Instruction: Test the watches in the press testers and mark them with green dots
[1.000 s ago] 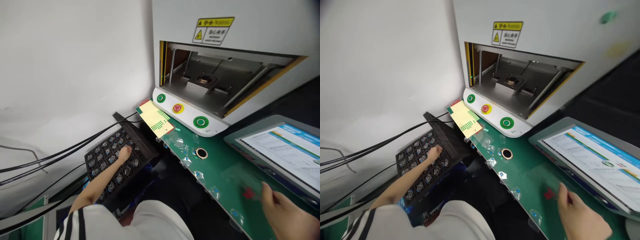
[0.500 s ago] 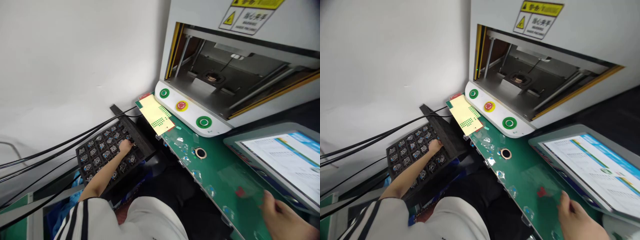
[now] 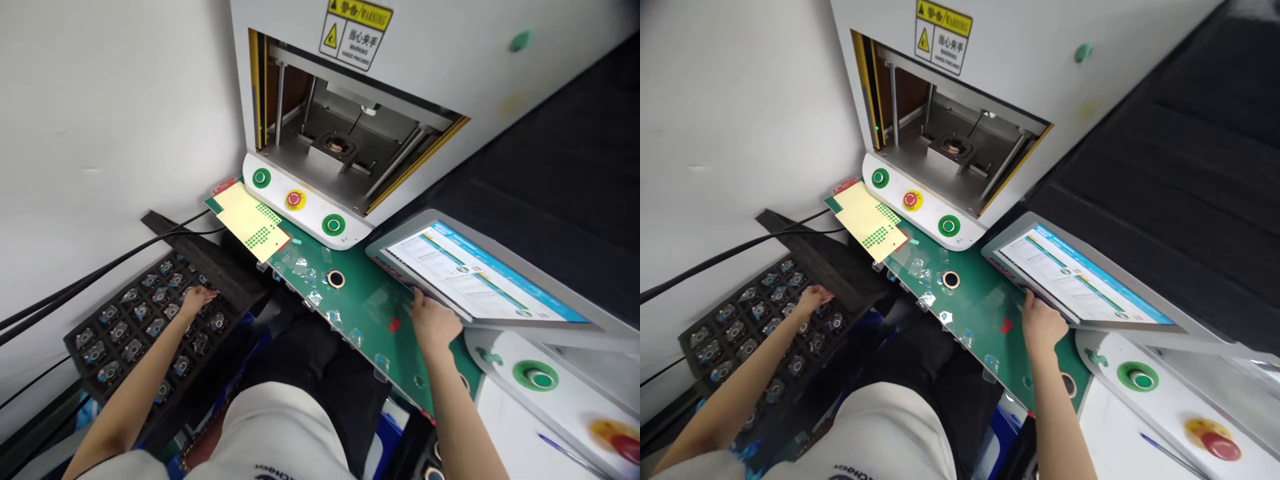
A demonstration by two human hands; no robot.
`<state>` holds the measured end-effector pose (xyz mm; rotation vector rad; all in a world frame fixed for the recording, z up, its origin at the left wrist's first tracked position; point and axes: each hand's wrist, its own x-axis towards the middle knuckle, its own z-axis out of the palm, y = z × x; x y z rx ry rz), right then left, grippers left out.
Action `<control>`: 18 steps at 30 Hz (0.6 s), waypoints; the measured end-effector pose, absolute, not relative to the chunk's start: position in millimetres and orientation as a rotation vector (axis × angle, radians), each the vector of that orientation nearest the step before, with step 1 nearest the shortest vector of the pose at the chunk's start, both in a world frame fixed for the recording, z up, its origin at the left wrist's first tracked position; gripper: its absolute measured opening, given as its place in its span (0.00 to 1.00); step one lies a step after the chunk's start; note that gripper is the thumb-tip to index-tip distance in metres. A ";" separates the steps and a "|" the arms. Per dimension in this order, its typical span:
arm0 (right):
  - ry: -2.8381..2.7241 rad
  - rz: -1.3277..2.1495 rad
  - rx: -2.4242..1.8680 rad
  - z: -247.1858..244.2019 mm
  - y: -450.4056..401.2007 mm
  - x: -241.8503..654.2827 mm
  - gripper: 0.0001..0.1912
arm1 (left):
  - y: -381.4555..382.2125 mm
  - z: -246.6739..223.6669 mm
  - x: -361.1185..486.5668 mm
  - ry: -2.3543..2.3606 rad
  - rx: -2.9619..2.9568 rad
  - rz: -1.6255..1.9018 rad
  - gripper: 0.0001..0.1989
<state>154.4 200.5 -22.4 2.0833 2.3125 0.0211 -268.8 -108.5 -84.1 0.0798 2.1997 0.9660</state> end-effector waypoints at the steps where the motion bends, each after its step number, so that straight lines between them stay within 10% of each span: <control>1: 2.314 0.011 2.081 -22.5 199.6 154.2 0.34 | -109.7 -82.5 -267.2 2.161 0.051 0.985 0.14; 18: 2.282 -0.784 2.370 8.1 179.5 130.2 0.25 | -98.0 -10.6 -152.8 1.517 0.278 1.144 0.19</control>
